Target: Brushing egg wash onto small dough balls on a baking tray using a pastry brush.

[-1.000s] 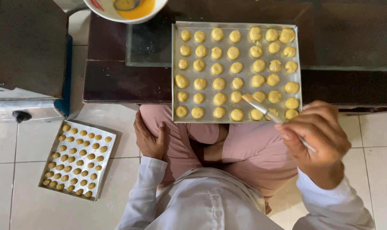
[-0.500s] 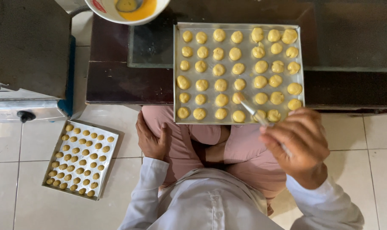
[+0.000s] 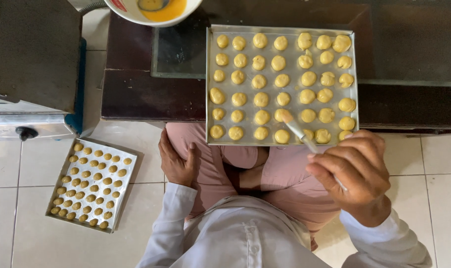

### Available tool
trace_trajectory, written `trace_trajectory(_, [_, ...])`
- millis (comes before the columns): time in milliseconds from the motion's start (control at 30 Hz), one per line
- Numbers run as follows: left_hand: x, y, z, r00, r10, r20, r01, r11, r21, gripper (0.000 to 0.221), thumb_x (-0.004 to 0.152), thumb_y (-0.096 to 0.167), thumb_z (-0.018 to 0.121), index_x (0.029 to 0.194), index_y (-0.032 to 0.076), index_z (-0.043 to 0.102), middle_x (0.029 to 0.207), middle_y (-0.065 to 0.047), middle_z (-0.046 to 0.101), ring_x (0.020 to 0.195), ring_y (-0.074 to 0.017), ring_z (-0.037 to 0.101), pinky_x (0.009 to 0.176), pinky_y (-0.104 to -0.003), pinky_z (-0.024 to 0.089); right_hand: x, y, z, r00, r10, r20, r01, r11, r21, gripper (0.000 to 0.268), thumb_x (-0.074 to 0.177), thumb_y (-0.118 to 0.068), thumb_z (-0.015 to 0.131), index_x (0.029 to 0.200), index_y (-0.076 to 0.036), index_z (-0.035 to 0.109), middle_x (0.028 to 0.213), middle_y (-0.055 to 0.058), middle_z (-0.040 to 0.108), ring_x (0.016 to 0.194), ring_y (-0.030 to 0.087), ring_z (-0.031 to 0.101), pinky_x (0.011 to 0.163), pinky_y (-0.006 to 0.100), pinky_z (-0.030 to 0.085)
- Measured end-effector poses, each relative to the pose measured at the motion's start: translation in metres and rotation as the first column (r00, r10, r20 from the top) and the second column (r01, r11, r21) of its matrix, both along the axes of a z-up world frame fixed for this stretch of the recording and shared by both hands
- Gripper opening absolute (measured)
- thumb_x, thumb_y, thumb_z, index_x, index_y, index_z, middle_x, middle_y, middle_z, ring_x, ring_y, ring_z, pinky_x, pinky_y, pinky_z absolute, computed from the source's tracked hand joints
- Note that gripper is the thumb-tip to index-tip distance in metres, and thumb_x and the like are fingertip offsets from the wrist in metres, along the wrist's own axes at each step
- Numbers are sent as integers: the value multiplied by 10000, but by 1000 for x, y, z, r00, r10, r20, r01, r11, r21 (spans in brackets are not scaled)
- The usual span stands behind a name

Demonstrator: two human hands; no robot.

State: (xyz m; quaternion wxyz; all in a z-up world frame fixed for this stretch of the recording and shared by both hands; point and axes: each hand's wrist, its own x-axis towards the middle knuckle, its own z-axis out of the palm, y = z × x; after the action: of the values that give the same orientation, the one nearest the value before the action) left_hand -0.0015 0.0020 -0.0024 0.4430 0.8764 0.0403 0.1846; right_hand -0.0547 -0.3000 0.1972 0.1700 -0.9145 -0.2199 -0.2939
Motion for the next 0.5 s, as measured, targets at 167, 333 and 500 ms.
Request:
trace_trajectory(167, [0, -1, 2, 1000, 4, 6, -4, 1000, 16, 737, 924, 371, 598, 1472, -26, 304, 1399, -271, 470, 1221, -434, 542, 1000, -451, 469, -16, 2, 11, 997, 28, -77, -16, 989, 149, 147, 790, -210, 732, 744, -78, 684, 660, 11, 639, 731, 193, 560, 946, 488, 487])
trace_trajectory(333, [0, 0, 0, 1000, 0, -1, 0, 1000, 15, 731, 925, 355, 602, 1474, -21, 302, 1390, -260, 472, 1215, -424, 545, 990, -446, 475, -31, -22, 0, 985, 65, -162, -42, 989, 141, 151, 739, -276, 750, 716, -149, 670, 646, -47, 659, 745, 146, 573, 943, 453, 478])
trace_trajectory(500, [-1, -1, 1, 1000, 1, -10, -1, 1000, 0, 749, 917, 373, 591, 1474, -31, 294, 1401, -281, 460, 1220, -440, 539, 989, -457, 474, -25, -14, 0, 995, 51, -83, -32, 977, 209, 216, 747, -307, 710, 663, -116, 656, 609, -11, 641, 680, 165, 582, 885, 438, 493])
